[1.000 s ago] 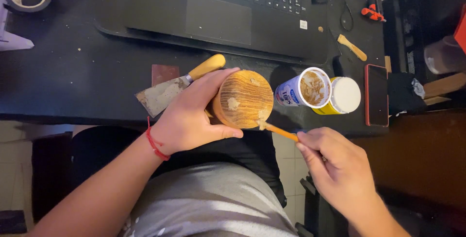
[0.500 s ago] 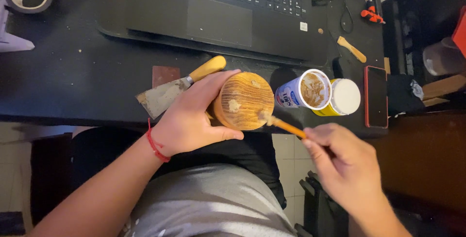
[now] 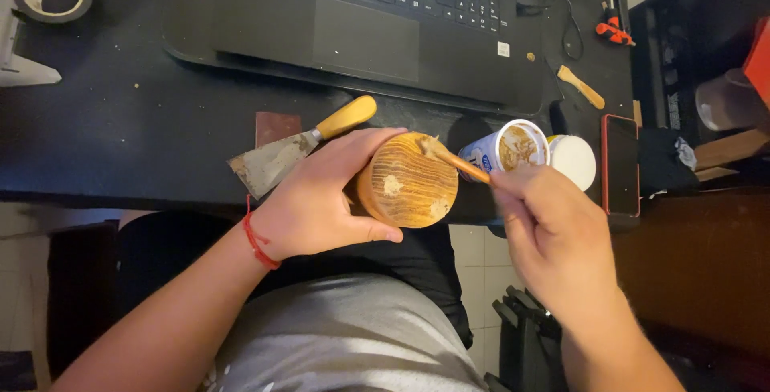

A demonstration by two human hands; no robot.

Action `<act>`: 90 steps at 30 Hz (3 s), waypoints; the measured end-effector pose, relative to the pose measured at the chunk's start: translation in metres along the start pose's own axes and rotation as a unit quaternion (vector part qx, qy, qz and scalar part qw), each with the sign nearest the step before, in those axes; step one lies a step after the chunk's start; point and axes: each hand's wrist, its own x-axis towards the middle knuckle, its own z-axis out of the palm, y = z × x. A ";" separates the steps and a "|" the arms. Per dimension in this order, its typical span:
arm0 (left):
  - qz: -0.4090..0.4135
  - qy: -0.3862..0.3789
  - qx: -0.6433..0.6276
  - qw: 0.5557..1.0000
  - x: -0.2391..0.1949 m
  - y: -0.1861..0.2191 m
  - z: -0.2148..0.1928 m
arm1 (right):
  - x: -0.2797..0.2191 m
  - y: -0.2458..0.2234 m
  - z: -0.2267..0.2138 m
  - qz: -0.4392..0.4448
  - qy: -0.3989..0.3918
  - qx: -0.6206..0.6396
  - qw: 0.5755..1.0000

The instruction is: Applying paste to a wooden object using a small stick and scraping off the excess with a putty knife.

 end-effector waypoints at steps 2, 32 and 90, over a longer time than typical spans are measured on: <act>0.006 0.000 -0.002 1.000 0.000 -0.001 0.000 | -0.002 0.006 0.006 -0.020 -0.008 -0.014 1.000; 0.019 0.004 0.009 1.000 -0.002 -0.006 0.000 | -0.007 0.024 0.002 -0.014 0.003 -0.007 1.000; -0.028 0.004 0.019 0.999 0.001 0.000 0.006 | 0.020 0.043 0.003 0.038 0.056 -0.024 0.997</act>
